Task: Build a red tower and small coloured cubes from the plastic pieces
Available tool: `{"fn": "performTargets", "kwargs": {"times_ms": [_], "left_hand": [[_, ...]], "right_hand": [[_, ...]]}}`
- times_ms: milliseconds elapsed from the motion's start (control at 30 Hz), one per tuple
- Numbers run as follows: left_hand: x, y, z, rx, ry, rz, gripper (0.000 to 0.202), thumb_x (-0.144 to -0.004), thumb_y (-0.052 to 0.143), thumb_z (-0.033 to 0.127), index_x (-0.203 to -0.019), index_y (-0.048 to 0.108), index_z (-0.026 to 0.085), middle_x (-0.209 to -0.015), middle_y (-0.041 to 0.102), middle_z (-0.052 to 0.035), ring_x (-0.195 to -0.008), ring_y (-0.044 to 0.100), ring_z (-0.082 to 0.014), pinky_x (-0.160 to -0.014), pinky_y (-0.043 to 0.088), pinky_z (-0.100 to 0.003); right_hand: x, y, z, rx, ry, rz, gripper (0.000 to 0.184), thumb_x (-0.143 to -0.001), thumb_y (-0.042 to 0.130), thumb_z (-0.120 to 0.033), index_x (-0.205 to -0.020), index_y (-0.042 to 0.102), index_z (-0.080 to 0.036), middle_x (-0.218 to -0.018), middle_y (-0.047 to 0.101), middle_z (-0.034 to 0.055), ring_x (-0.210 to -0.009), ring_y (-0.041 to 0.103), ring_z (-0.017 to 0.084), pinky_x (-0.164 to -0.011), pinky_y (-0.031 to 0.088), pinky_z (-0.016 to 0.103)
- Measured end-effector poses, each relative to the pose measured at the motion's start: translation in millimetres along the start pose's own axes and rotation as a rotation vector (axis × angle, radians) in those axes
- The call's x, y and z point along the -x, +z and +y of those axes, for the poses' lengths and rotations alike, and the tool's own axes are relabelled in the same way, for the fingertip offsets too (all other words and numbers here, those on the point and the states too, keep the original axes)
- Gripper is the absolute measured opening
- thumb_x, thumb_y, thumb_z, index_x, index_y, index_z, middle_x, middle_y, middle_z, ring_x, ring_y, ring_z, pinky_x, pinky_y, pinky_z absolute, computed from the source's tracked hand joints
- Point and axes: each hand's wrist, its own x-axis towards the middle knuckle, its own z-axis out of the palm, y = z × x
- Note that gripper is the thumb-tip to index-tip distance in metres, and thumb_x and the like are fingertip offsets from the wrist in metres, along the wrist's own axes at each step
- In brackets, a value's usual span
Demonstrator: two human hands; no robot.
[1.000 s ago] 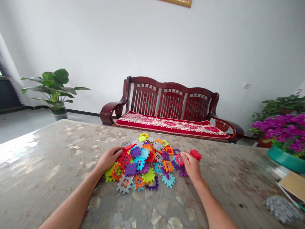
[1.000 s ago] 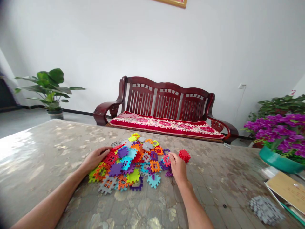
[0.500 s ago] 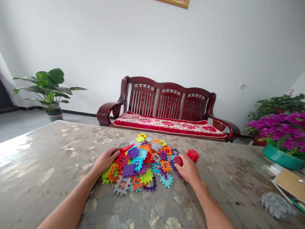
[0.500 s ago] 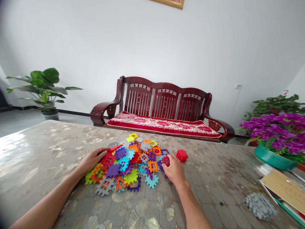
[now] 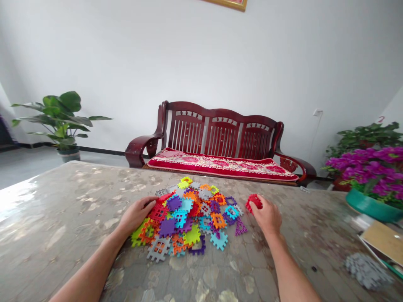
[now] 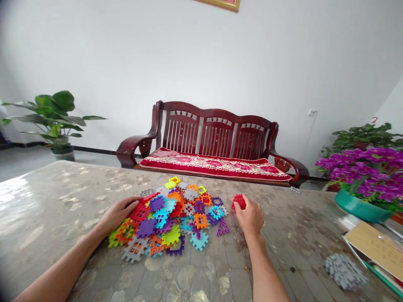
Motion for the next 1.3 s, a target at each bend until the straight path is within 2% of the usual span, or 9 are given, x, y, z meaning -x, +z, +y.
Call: {"fn": "performTargets", "kwargs": {"times_ms": [333, 433, 533, 700, 800, 933, 1100, 1233, 1300], "left_hand": [[2.0, -3.1, 4.6, -0.036, -0.032, -0.025, 0.051, -0.084, 0.040, 0.054, -0.111, 0.071, 0.025, -0.112, 0.074, -0.0026, -0.106, 0.066, -0.0255, -0.093, 0.048, -0.032], [2.8, -3.7, 6.4, -0.036, -0.033, -0.030, 0.051, -0.084, 0.039, 0.053, -0.113, 0.071, 0.024, -0.114, 0.074, -0.0030, -0.107, 0.066, -0.0255, -0.094, 0.047, -0.032], [3.5, -4.2, 9.0, -0.023, -0.034, -0.025, 0.051, -0.084, 0.040, 0.053, -0.112, 0.071, 0.024, -0.115, 0.074, -0.0028, -0.107, 0.065, -0.0256, -0.095, 0.047, -0.032], [3.1, -4.2, 9.8, -0.003, -0.046, -0.028, 0.050, -0.082, 0.042, 0.052, -0.110, 0.072, 0.024, -0.114, 0.074, -0.0028, -0.107, 0.066, -0.0250, -0.096, 0.047, -0.032], [2.1, -2.7, 6.5, 0.003, -0.036, -0.020, 0.049, -0.083, 0.042, 0.052, -0.110, 0.072, 0.024, -0.115, 0.074, -0.0024, -0.108, 0.065, -0.0245, -0.096, 0.047, -0.032], [1.7, -1.3, 3.0, 0.007, -0.017, -0.017, 0.049, -0.084, 0.042, 0.052, -0.111, 0.072, 0.024, -0.116, 0.073, -0.0024, -0.107, 0.065, -0.0244, -0.096, 0.047, -0.031], [2.9, -1.9, 4.7, -0.008, -0.020, -0.035, 0.050, -0.086, 0.040, 0.052, -0.112, 0.071, 0.024, -0.116, 0.073, -0.0026, -0.108, 0.065, -0.0249, -0.097, 0.046, -0.032], [3.3, -3.1, 7.2, -0.004, -0.017, -0.043, 0.050, -0.086, 0.039, 0.052, -0.112, 0.071, 0.024, -0.116, 0.073, -0.0028, -0.108, 0.065, -0.0251, -0.096, 0.046, -0.032], [3.3, -3.5, 8.1, 0.004, -0.016, -0.045, 0.050, -0.086, 0.039, 0.051, -0.113, 0.071, 0.024, -0.116, 0.073, -0.0032, -0.108, 0.065, -0.0252, -0.096, 0.046, -0.032]], "right_hand": [[-1.9, 5.5, 4.1, 0.028, 0.035, -0.076, 0.052, -0.084, 0.052, -0.049, -0.128, 0.062, -0.023, -0.115, 0.070, 0.0092, -0.099, 0.062, 0.029, -0.082, 0.045, 0.037], [-0.3, 7.7, 3.4, -0.009, -0.008, 0.020, 0.058, -0.083, 0.053, -0.049, -0.131, 0.058, -0.018, -0.127, 0.064, 0.0126, -0.106, 0.059, 0.032, -0.088, 0.043, 0.042], [1.6, 13.1, -4.4, -0.123, -0.130, 0.106, 0.051, -0.083, 0.053, -0.044, -0.125, 0.062, -0.017, -0.130, 0.062, 0.0114, -0.112, 0.055, 0.030, -0.097, 0.040, 0.042], [9.8, 26.0, -37.6, -0.347, -0.327, -0.110, 0.036, -0.084, 0.050, -0.030, -0.114, 0.068, -0.020, -0.116, 0.069, 0.0064, -0.111, 0.058, 0.023, -0.102, 0.040, 0.037], [12.5, 32.5, -59.8, -0.361, -0.389, -0.239, 0.037, -0.083, 0.050, -0.022, -0.115, 0.068, -0.023, -0.120, 0.068, 0.0045, -0.114, 0.056, 0.021, -0.102, 0.040, 0.036], [7.0, 39.4, -81.1, -0.301, -0.426, -0.330, 0.046, -0.079, 0.052, -0.015, -0.123, 0.064, -0.022, -0.127, 0.066, 0.0038, -0.117, 0.054, 0.022, -0.103, 0.039, 0.035], [-4.1, 41.7, -92.4, -0.177, -0.460, -0.392, 0.058, -0.074, 0.057, -0.012, -0.130, 0.059, -0.026, -0.131, 0.063, 0.0033, -0.122, 0.051, 0.023, -0.101, 0.039, 0.035], [-7.6, 36.2, -89.9, -0.092, -0.484, -0.447, 0.045, -0.077, 0.058, -0.018, -0.119, 0.066, -0.028, -0.119, 0.069, 0.0035, -0.112, 0.056, 0.024, -0.095, 0.041, 0.035], [-6.6, 32.0, -88.4, -0.070, -0.484, -0.438, 0.039, -0.075, 0.057, -0.015, -0.111, 0.070, -0.026, -0.115, 0.070, 0.0057, -0.110, 0.056, 0.026, -0.094, 0.041, 0.037]]}}
